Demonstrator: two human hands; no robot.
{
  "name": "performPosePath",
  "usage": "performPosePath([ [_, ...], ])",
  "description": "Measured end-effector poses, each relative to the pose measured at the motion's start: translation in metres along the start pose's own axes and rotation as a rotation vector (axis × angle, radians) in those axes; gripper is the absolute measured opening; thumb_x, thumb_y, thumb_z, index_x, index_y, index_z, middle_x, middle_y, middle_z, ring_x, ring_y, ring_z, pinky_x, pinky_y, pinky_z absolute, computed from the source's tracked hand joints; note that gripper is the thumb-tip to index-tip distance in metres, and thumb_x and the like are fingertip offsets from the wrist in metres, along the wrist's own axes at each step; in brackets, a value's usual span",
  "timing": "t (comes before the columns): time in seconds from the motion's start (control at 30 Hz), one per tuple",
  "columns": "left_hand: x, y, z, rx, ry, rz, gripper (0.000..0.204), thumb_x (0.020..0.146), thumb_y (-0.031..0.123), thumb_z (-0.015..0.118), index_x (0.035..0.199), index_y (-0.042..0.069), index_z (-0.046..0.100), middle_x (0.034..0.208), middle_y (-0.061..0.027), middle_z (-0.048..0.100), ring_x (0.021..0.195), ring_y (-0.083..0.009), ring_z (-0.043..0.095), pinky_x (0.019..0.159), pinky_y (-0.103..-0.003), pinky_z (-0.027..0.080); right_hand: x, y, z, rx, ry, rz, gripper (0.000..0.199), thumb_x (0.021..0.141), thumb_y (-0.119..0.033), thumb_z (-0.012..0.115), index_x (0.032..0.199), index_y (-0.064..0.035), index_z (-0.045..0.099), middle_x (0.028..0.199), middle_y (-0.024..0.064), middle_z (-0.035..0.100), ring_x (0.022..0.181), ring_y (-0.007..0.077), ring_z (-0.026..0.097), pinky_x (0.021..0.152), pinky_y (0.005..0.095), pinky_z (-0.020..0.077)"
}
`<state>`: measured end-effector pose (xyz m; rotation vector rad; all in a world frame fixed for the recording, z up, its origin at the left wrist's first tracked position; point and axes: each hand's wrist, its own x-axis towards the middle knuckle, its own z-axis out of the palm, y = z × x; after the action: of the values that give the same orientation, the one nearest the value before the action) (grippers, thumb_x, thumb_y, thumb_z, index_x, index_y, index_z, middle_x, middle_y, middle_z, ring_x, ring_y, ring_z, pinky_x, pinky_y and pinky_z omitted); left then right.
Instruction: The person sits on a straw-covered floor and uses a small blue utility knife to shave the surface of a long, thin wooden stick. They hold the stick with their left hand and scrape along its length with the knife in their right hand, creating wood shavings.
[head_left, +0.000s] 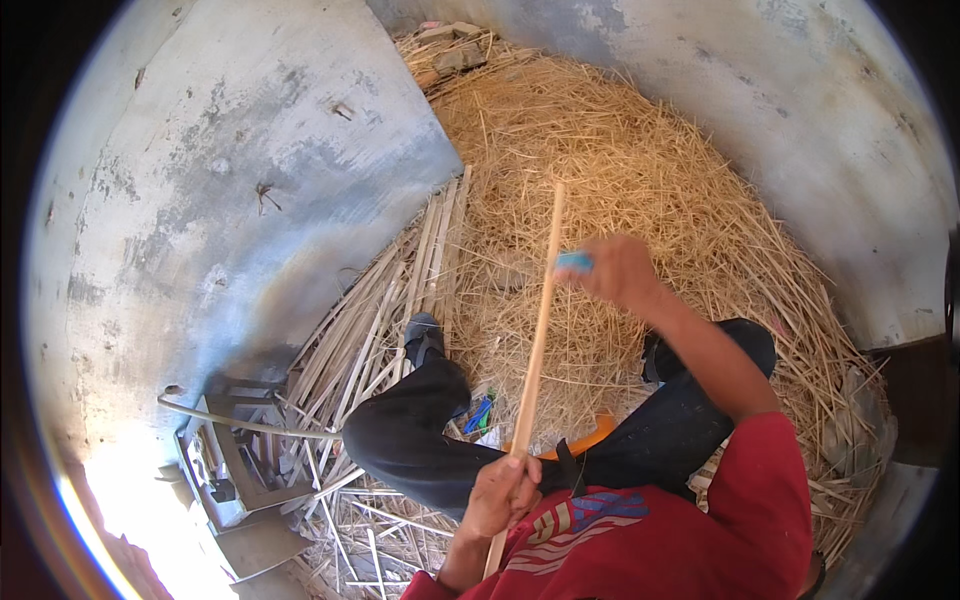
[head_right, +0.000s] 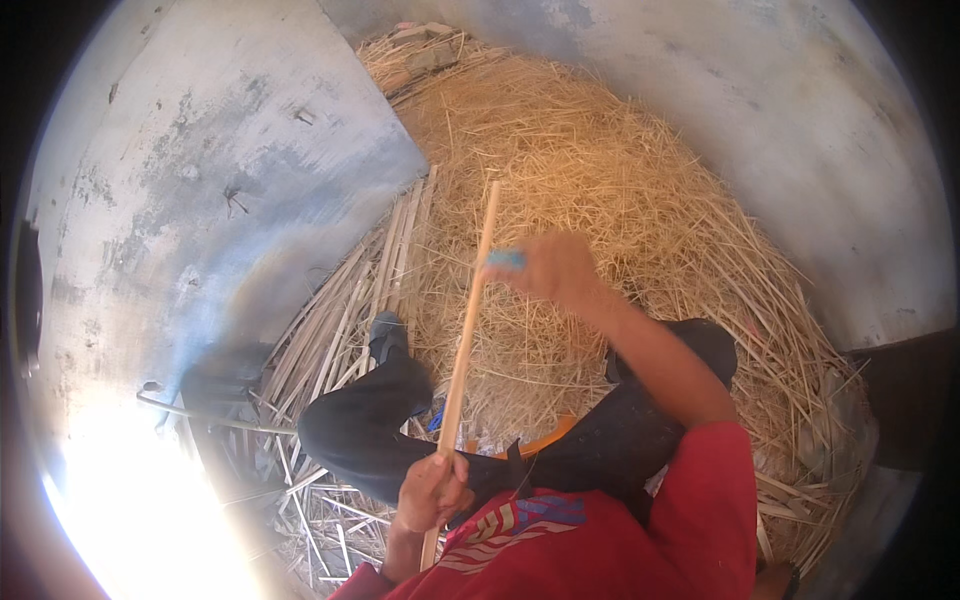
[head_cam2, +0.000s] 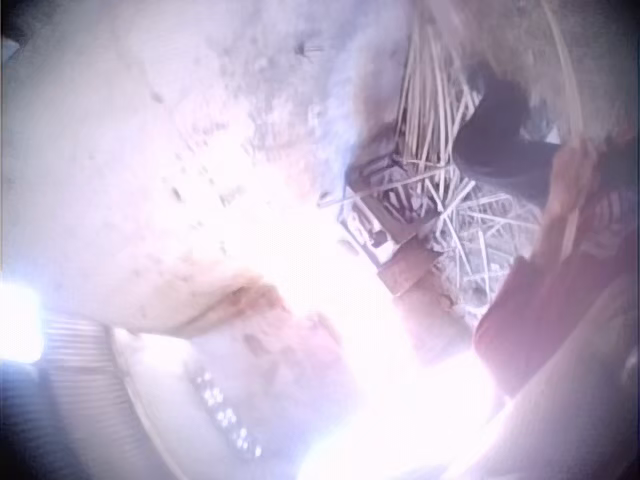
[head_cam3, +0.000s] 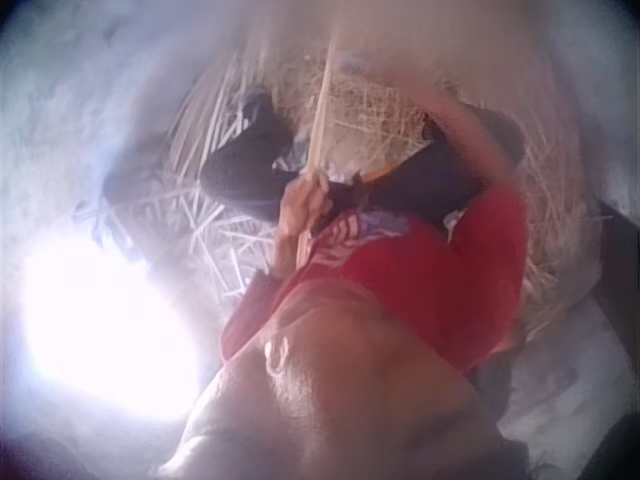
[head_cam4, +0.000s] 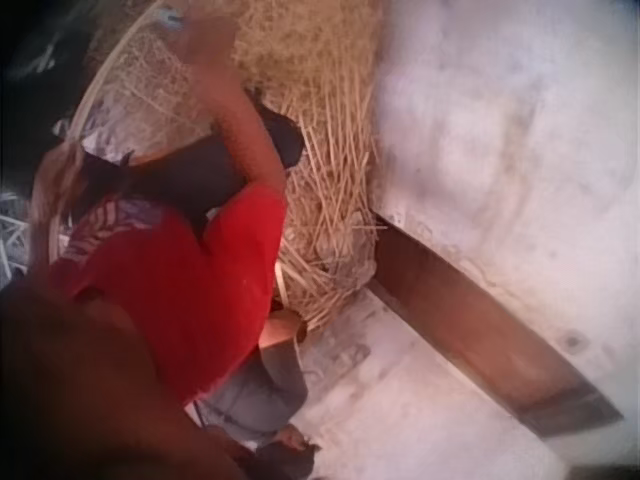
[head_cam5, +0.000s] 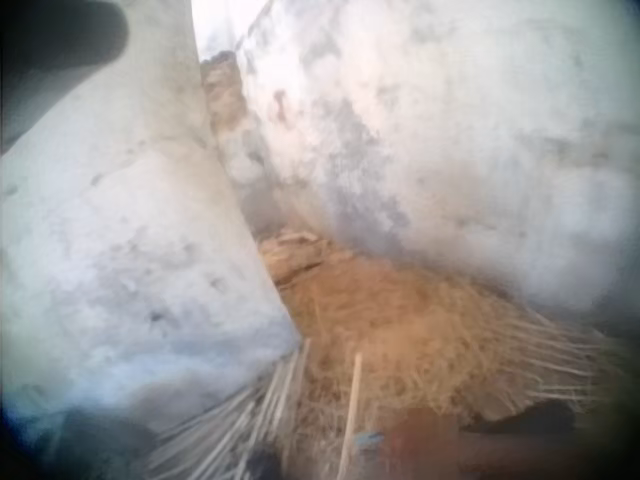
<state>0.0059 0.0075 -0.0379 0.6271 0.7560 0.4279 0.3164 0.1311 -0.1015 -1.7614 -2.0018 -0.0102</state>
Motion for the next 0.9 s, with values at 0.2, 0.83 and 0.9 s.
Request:
performPosePath([
  [0.2,0.001,0.002,0.003,-0.04,-0.03,0.025,0.039,0.103,0.033,0.032,0.09,0.0,0.05,0.047,0.0022,0.03,0.035,-0.0078,0.024,0.037,-0.023,0.025,-0.011,-0.019,0.004,0.134,0.007,-0.066,0.072,0.082,-0.078,0.037,0.057,-0.0141,0.058,0.041,0.0007,0.043,0.033,0.0151,0.041,0.034,0.0296,0.0355],
  [0.83,-0.022,-0.005,-0.003,0.041,0.047,-0.004,0.039,0.103,0.031,0.031,0.096,-0.001,0.052,0.048,0.0008,0.035,0.035,-0.0076,0.03,0.036,-0.022,0.026,0.032,0.031,-0.04,0.211,-0.182,0.246,0.079,0.082,-0.08,0.032,0.087,-0.0126,0.073,0.049,0.0046,0.05,0.048,0.0183,0.053,0.045,0.0342,0.0436],
  [0.9,-0.018,-0.002,0.002,0.069,0.046,-0.014,0.039,0.104,0.03,0.031,0.096,-0.001,0.052,0.048,0.001,0.034,0.036,-0.0075,0.029,0.036,-0.023,0.026,0.015,-0.002,-0.036,0.233,-0.293,0.061,0.085,0.075,-0.086,0.032,0.085,-0.0135,0.074,0.05,0.006,0.052,0.05,0.0218,0.057,0.046,0.0356,0.0445],
])
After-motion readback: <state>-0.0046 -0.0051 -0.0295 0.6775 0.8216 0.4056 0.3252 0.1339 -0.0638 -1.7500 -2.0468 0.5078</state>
